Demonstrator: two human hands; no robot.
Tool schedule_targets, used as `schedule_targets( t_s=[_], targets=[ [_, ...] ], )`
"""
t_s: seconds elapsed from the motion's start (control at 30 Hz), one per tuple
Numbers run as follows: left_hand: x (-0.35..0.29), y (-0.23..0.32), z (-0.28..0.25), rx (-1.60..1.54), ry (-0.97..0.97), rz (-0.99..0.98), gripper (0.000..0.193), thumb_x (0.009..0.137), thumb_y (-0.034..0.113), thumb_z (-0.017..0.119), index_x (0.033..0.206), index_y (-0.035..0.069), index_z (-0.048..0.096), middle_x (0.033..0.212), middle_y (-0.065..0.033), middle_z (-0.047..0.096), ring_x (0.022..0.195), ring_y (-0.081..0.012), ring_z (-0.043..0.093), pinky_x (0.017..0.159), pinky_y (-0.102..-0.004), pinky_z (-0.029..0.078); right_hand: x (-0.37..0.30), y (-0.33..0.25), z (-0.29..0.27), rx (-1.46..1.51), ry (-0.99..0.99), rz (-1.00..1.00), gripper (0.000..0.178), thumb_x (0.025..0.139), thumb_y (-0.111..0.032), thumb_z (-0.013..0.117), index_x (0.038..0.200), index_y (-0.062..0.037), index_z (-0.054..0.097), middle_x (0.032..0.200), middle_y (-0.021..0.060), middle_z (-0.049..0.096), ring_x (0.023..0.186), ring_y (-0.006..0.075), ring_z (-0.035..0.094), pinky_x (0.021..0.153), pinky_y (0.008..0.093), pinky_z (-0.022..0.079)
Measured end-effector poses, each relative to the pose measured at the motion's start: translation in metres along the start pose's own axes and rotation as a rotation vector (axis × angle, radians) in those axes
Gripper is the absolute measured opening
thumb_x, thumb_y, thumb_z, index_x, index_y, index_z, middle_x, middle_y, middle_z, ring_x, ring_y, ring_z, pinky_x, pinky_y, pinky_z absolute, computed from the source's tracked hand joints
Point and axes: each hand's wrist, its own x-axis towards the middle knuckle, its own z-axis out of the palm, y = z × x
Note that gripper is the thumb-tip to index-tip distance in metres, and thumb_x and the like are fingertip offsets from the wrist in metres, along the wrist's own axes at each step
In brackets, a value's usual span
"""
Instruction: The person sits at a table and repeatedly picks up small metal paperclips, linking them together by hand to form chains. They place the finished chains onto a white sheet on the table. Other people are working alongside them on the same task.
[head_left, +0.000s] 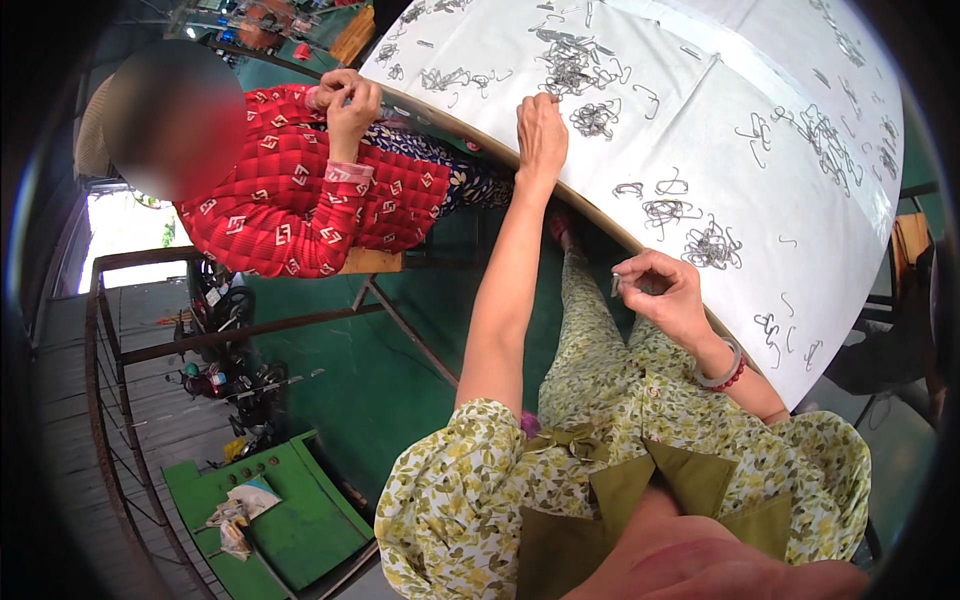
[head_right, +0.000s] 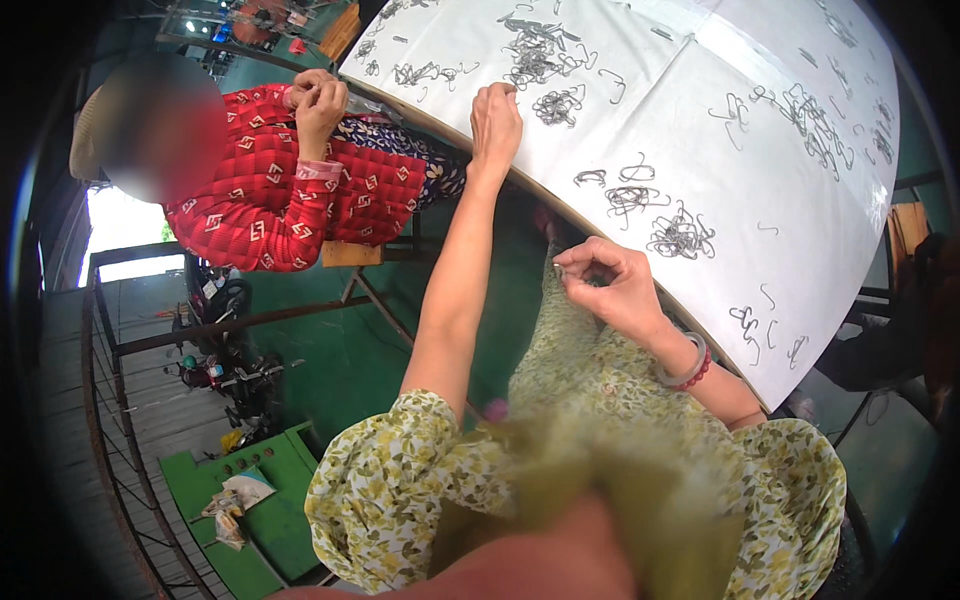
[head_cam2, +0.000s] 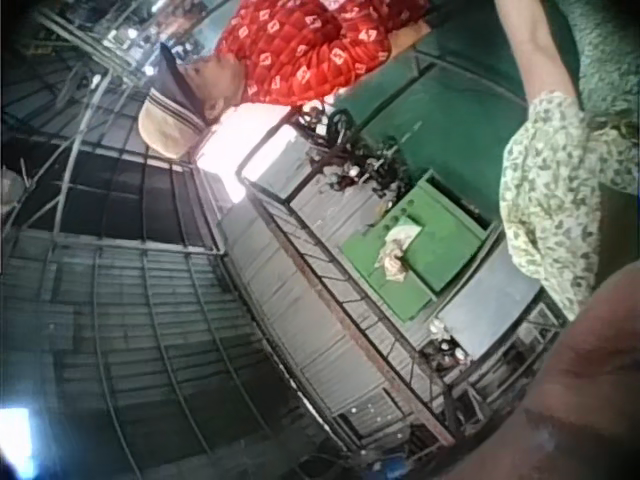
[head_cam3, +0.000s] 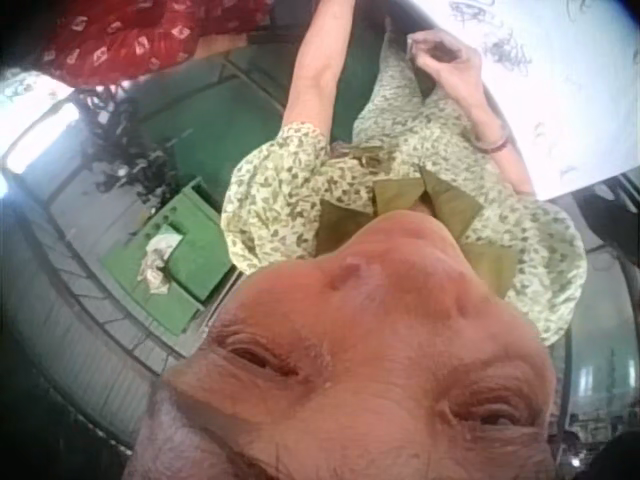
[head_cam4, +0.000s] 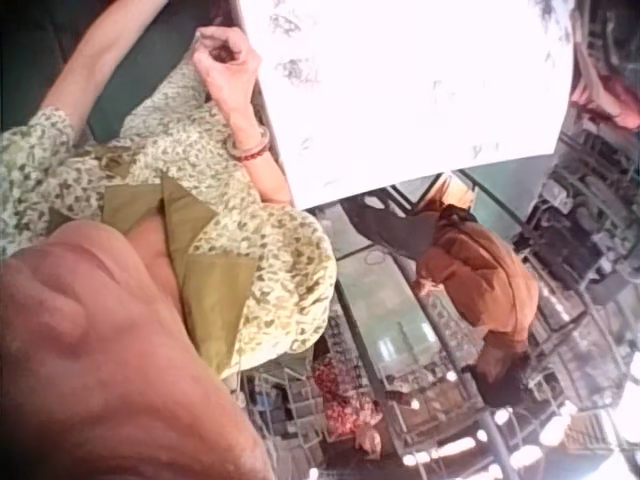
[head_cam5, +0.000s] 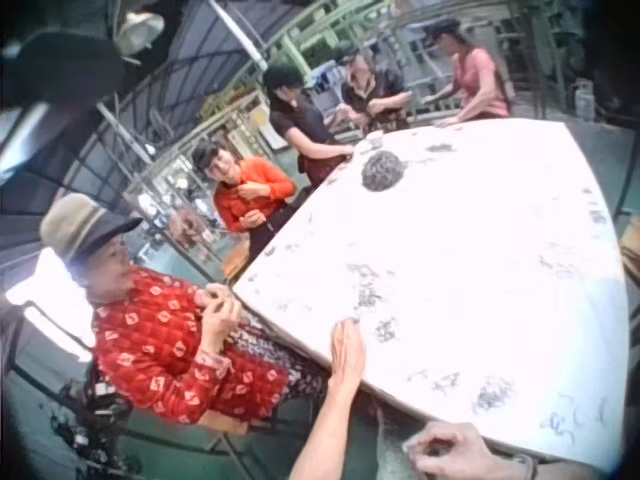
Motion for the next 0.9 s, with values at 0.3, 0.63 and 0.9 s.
schedule_targets(
  t_s=[0.3, 0.63, 0.9],
  targets=[
    [-0.086, 0.080, -0.098, -1.147, -0.102, -0.554, 0.015, 0.086, 0.008, 0.063, 0.093, -0.005, 0.062, 0.082, -0.0081, 0.065, 0.067, -0.0134, 0.062, 0.063, -0.0270, 0.052, 0.019, 0.027, -0.002, -0.103, 0.019, -0.038, 0.023, 0.079, -0.007, 0.063, 0.101, -0.0001, 0.067, 0.082, -0.0005, 0.064, 0.071, 0.0034, 0.056, 0.066, 0.0191, 0.047],
    [-0.136, 0.104, -0.122, -1.236, -0.081, -0.547, 0.009, 0.090, 0.009, 0.059, 0.094, 0.001, 0.062, 0.088, -0.0021, 0.064, 0.078, -0.0074, 0.057, 0.070, -0.0203, 0.046, 0.033, 0.030, -0.003, 0.095, 0.031, -0.150, 0.017, 0.083, 0.002, 0.062, 0.100, 0.0022, 0.064, 0.081, 0.0054, 0.066, 0.069, 0.0096, 0.060, 0.063, 0.0226, 0.050],
    [-0.112, 0.102, -0.119, -0.767, -0.191, -0.446, 0.015, 0.088, 0.003, 0.057, 0.102, -0.002, 0.062, 0.086, -0.0018, 0.063, 0.076, -0.0060, 0.055, 0.068, -0.0199, 0.044, 0.012, 0.076, -0.002, 0.146, -0.007, -0.045, 0.025, 0.085, -0.002, 0.064, 0.110, -0.0053, 0.063, 0.101, 0.0021, 0.065, 0.094, 0.0093, 0.060, 0.084, 0.0241, 0.049]
  ],
)
